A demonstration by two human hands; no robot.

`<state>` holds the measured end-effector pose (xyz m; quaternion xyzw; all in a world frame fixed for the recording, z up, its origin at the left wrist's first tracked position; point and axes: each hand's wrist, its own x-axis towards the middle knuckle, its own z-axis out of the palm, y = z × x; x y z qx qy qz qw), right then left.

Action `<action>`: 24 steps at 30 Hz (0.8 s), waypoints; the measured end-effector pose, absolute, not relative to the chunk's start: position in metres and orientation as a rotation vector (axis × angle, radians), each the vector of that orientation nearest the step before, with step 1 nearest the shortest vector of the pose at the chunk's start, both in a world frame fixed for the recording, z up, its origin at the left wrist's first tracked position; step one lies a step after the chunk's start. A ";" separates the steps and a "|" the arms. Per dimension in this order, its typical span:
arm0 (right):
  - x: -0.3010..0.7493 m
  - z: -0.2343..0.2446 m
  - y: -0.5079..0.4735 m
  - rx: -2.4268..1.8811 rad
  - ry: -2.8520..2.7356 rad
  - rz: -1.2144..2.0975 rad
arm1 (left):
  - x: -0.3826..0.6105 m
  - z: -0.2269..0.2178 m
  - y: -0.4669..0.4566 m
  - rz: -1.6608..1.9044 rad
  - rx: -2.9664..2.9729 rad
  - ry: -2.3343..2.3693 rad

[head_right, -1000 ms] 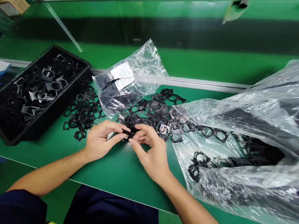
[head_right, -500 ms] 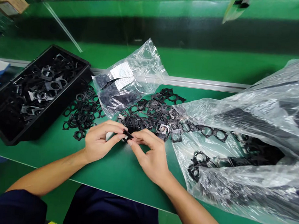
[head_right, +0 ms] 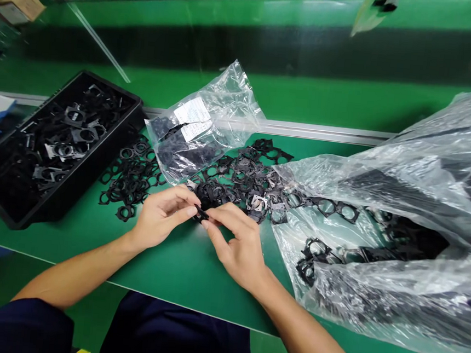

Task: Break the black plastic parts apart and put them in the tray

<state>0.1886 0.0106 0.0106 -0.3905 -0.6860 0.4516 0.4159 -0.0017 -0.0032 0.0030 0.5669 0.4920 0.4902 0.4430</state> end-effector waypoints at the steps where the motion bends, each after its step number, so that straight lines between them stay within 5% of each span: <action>1: 0.188 0.011 0.011 -0.989 -1.720 1.140 | -0.002 0.003 -0.003 1.209 1.430 1.218; 7: 0.188 0.012 0.013 -1.122 -1.496 1.408 | -0.001 0.004 -0.004 1.253 1.671 1.240; 13: 0.188 0.011 0.016 -1.093 -1.240 1.715 | 0.001 0.000 -0.001 1.173 1.210 1.159; 24: 0.188 0.012 0.011 -1.072 -1.624 1.160 | -0.002 0.002 -0.003 1.288 1.589 1.139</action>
